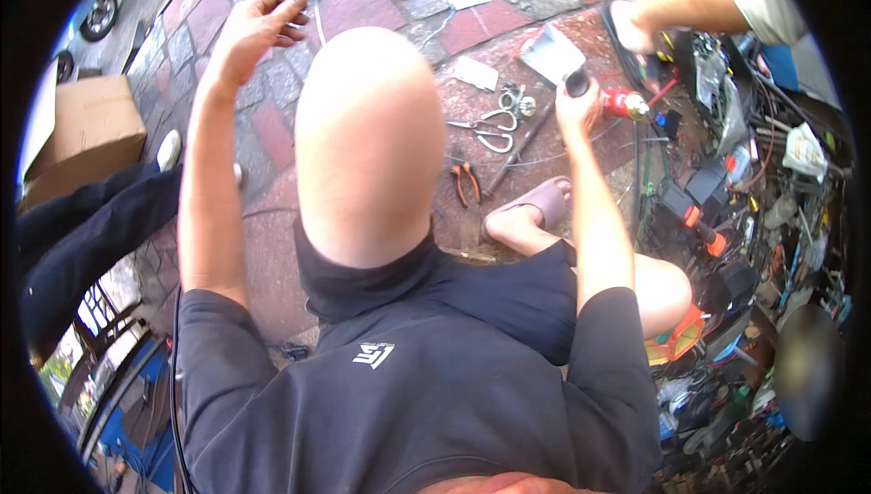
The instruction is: The person sits on the ground and works on a small cylindrical object, using pliers to strip wires and applying a substance from a red can. They repeatedly inspect and manipulate the object, then hand it to another person and walk toward a scooter.
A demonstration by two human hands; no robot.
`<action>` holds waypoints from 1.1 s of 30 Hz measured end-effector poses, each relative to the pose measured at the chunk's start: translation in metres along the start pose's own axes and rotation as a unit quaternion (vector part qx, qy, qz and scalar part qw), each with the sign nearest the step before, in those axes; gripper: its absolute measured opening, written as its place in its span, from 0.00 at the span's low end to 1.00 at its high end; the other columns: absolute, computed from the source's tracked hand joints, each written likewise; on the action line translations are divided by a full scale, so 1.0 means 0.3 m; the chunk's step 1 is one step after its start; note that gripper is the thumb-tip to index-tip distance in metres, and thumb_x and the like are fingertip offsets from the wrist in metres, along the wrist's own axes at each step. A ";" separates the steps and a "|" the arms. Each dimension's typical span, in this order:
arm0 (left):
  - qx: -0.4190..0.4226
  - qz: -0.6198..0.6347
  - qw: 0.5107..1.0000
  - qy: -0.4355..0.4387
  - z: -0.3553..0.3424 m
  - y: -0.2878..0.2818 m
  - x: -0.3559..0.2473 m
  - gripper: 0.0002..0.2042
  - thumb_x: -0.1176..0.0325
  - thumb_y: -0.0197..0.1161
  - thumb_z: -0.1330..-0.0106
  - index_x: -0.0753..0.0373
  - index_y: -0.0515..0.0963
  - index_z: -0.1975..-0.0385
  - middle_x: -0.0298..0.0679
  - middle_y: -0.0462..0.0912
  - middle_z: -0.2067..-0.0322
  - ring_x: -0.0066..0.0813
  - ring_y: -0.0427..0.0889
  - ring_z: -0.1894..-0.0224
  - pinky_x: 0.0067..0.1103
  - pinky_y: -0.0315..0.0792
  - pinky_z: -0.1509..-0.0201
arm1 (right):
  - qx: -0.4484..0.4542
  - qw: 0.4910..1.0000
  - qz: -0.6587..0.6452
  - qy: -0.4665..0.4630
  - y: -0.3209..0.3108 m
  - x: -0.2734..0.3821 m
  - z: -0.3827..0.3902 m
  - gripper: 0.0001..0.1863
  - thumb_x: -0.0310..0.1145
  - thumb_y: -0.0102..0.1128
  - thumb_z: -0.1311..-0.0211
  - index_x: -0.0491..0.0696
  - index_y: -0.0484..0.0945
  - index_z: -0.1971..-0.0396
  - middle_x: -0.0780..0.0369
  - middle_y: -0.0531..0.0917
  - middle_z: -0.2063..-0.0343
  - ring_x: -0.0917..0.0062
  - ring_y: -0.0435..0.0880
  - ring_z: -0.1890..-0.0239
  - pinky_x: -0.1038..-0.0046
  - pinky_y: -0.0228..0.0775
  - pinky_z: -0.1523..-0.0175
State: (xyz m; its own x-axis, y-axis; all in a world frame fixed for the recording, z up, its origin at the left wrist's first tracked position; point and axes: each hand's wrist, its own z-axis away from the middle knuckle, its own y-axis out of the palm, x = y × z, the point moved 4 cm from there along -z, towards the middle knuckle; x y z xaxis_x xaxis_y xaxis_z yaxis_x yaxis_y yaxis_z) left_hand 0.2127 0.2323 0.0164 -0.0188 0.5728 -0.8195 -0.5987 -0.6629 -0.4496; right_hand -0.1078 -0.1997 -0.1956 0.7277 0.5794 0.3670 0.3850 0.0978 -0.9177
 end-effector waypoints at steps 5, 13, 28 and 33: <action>-0.075 0.141 0.987 -0.003 0.185 0.132 0.144 0.17 0.57 0.64 0.24 0.68 0.82 0.53 0.40 0.88 0.63 0.25 0.87 0.64 0.22 0.82 0.56 | 0.157 0.982 -0.093 -0.053 0.076 0.066 -0.168 0.27 0.45 0.78 0.51 0.38 0.86 0.57 0.46 0.89 0.60 0.58 0.90 0.55 0.58 0.79 0.52; -0.110 -0.049 0.985 0.121 0.813 0.241 0.146 0.04 0.76 0.62 0.30 0.69 0.81 0.60 0.45 0.86 0.67 0.39 0.87 0.65 0.30 0.79 0.59 | 0.339 0.926 0.133 -0.104 0.072 -0.010 -0.383 0.35 0.52 0.73 0.40 0.33 0.82 0.47 0.41 0.85 0.49 0.51 0.85 0.45 0.59 0.75 0.38; -0.093 -0.092 0.917 -0.377 0.804 0.426 0.867 0.26 0.52 0.77 0.43 0.74 0.82 0.61 0.56 0.88 0.64 0.50 0.88 0.56 0.37 0.79 0.50 | 0.366 0.857 0.067 -0.355 -0.805 0.720 -0.050 0.25 0.27 0.66 0.36 0.39 0.74 0.39 0.46 0.81 0.49 0.52 0.81 0.46 0.60 0.73 0.40; -0.213 0.152 0.905 -0.336 0.798 0.500 1.194 0.21 0.54 0.77 0.41 0.70 0.83 0.63 0.48 0.88 0.70 0.35 0.88 0.68 0.32 0.81 0.62 | 0.332 0.839 0.072 -0.425 -0.765 0.699 -0.016 0.27 0.24 0.68 0.40 0.38 0.74 0.40 0.46 0.81 0.51 0.49 0.81 0.48 0.58 0.74 0.43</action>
State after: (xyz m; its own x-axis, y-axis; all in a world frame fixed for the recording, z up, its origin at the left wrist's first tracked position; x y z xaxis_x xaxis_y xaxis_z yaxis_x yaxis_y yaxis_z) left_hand -0.0755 0.4534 -0.2594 -0.6998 0.4015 -0.5908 -0.1238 -0.8828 -0.4532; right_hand -0.0409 -0.1045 0.0928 -0.0361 0.9639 0.2639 -0.2792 0.2438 -0.9288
